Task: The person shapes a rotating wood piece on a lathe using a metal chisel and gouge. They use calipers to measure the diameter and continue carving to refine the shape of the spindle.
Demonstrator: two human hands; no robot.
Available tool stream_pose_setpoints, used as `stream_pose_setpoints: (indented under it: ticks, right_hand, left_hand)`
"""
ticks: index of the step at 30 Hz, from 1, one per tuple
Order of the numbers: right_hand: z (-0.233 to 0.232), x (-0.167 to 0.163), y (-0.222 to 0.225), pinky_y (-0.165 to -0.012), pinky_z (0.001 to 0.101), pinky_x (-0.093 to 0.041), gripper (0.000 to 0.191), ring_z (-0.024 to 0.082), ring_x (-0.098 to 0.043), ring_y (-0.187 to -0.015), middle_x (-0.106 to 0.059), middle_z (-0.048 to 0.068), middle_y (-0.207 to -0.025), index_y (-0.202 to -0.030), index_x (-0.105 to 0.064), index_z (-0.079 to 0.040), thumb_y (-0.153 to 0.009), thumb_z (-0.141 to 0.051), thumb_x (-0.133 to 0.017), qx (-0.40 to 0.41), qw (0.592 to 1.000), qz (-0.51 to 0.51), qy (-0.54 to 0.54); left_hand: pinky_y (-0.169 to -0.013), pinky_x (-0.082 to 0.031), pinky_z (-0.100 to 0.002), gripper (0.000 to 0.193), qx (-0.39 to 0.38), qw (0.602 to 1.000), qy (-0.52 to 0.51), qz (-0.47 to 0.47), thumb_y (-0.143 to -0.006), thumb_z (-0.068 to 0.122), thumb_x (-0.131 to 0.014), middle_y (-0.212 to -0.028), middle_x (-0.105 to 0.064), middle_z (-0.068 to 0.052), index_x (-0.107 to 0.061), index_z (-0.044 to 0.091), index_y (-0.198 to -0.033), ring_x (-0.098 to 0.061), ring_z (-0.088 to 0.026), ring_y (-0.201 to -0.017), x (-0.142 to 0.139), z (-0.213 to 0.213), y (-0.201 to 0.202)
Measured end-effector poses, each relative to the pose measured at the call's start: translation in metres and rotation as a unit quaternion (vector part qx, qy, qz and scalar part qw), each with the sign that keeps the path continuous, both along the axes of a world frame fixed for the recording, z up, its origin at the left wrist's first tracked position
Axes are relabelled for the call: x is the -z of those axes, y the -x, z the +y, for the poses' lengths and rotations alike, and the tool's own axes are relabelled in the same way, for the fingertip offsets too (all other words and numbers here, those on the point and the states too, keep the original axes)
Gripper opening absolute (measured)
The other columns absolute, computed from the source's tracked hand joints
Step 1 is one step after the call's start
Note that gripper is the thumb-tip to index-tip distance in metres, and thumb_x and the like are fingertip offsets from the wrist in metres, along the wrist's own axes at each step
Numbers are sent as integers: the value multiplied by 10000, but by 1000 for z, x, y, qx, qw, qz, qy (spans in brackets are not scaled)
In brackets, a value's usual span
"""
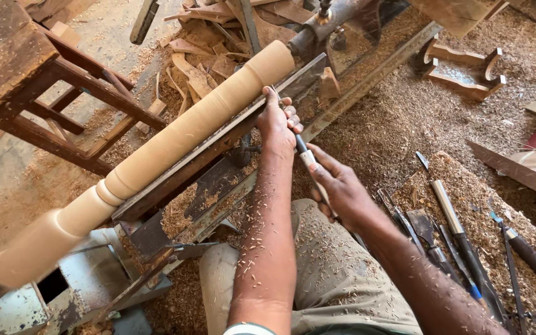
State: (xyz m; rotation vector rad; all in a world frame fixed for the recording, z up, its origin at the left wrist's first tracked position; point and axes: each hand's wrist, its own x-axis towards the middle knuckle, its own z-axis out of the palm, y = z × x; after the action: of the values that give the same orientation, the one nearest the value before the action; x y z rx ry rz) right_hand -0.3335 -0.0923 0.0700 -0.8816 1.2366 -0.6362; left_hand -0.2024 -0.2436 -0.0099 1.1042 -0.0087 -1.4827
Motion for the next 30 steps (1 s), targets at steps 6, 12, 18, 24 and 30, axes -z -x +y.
stream_pose_setpoints:
  ticks: [6,12,18,24,30]
  right_hand:
    - [3,-1,-13,-329,257,-337,571,84,-406,-397,-483,-13,-596,-1574,-418,-244,-1014,-314,-501,37,999,-15,22]
    - [-17,-5,0,-318,249,-317,558,82,-399,-380,-495,-2,-593,-1555,-467,-242,-1004,-308,-522,64,998,-1,11]
    - [-32,1,16,-316,251,-314,551,79,-392,-381,-490,-6,-585,-1539,-487,-256,-995,-330,-538,68,998,9,7]
    - [-47,3,32,-318,244,-312,551,77,-395,-381,-505,-8,-589,-1542,-500,-253,-998,-325,-544,67,998,5,16]
    - [-46,3,24,-328,252,-345,556,90,-421,-388,-509,5,-588,-1561,-436,-292,-1011,-303,-511,63,997,40,28]
  left_hand:
    - [-330,-278,-250,557,38,999,9,-30,-984,603,-544,-533,-433,39,-574,69,-827,-369,-66,-379,1,-4,-1]
    - [-327,-268,-267,566,49,999,9,5,-961,629,-552,-513,-407,34,-547,85,-805,-347,-86,-359,6,-30,17]
    - [-332,-255,-273,557,38,999,-9,5,-965,624,-565,-526,-421,31,-560,85,-824,-348,-86,-363,14,-51,36]
    - [-325,-240,-274,583,59,998,-10,26,-965,662,-527,-507,-392,36,-542,97,-823,-329,-88,-350,19,-71,52]
    - [-324,-247,-277,577,69,997,13,14,-967,648,-537,-515,-401,31,-544,90,-819,-329,-89,-352,17,-71,52]
